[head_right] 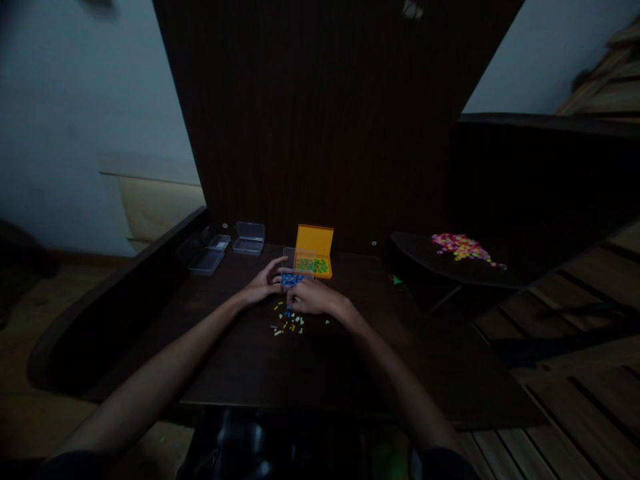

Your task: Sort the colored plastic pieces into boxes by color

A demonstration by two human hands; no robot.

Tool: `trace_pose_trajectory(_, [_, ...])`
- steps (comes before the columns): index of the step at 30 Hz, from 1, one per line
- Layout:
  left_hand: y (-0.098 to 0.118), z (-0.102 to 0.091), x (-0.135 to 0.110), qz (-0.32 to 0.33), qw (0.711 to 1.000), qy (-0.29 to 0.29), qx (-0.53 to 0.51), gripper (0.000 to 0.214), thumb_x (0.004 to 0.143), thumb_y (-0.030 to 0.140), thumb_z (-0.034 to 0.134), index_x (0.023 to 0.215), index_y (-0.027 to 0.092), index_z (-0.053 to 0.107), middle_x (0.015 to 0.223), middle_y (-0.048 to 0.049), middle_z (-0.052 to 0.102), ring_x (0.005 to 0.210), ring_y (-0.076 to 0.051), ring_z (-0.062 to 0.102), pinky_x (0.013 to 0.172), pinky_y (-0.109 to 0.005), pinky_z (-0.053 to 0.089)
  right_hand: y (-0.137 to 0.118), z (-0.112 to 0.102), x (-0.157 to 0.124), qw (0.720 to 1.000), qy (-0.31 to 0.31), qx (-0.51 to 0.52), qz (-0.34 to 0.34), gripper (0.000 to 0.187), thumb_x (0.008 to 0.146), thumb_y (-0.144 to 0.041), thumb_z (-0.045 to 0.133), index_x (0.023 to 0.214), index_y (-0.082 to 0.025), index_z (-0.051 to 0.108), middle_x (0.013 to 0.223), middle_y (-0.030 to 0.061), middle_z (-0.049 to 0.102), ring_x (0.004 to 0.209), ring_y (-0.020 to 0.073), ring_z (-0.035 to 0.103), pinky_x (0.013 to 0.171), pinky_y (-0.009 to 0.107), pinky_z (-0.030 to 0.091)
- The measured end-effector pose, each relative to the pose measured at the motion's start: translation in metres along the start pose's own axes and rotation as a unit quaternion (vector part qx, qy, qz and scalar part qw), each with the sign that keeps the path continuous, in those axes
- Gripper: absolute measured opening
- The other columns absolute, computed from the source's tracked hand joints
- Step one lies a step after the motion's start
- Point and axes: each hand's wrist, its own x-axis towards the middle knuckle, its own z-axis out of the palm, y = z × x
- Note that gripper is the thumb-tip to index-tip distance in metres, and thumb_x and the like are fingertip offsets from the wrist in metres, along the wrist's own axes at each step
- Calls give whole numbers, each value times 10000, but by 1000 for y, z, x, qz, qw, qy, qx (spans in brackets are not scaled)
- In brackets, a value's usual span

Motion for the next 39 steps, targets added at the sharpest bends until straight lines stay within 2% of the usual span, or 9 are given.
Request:
trace_pose_trajectory(3, [-1, -2, 0, 3, 1000, -4, 7, 877, 587, 71, 782, 1361, 240, 407, 1204, -122, 575, 956, -181, 631, 855, -339, 501, 5, -16, -4, 999, 28, 42, -1, 160, 855, -203, 578, 934, -148, 705, 694, 3, 612, 606, 105, 490, 589, 216, 325])
trace_pose_trajectory(7, [-2, -3, 0, 3, 1000, -9, 8, 890, 588, 63, 777, 1371, 252, 398, 1211, -124, 572, 994, -195, 621, 878, -362, 493, 13, -31, -1, 996, 79, 7, 36, 175, 863, -202, 564, 936, -134, 707, 718, 21, 623, 632, 113, 494, 592, 222, 309])
trace_pose_trajectory(15, [-3, -5, 1, -3, 1000, -8, 19, 910, 572, 45, 763, 1372, 274, 394, 1148, -72, 557, 921, -151, 609, 842, -324, 485, 18, -26, 35, 996, 16, -81, 34, 183, 830, -216, 595, 937, -176, 738, 792, 47, 690, 689, 139, 562, 584, 222, 315])
trace_pose_trajectory(20, [-3, -6, 2, 1, 1000, -15, 16, 908, 565, 51, 774, 1363, 280, 405, 1120, -54, 551, 892, -136, 601, 819, -300, 481, 20, -23, 44, 994, -5, -100, 35, 192, 805, -212, 619, 942, -203, 753, 867, 51, 723, 761, 164, 613, 605, 225, 349])
trace_pose_trajectory(27, [-1, -5, 0, -8, 1000, -10, 13, 922, 563, 49, 770, 1374, 281, 399, 1122, -58, 560, 917, -152, 611, 849, -325, 485, 20, -24, 38, 996, 19, -79, 33, 244, 803, -187, 597, 986, -218, 755, 874, 44, 732, 753, 156, 618, 631, 224, 371])
trace_pose_trajectory(35, [-3, -7, 1, 4, 1000, -21, 14, 903, 581, 55, 769, 1373, 272, 395, 1216, -106, 563, 957, -173, 616, 846, -330, 487, 12, -34, 12, 997, 55, -33, 31, 260, 779, -139, 583, 971, -189, 752, 708, 3, 666, 592, 104, 518, 595, 214, 342])
trace_pose_trajectory(39, [-4, -7, 2, 5, 1000, -20, 9, 910, 576, 53, 771, 1377, 254, 388, 1211, -119, 573, 973, -185, 619, 836, -322, 499, 3, -26, 2, 999, 43, -16, -3, 221, 789, -176, 603, 947, -212, 752, 671, -14, 641, 584, 104, 511, 618, 222, 356])
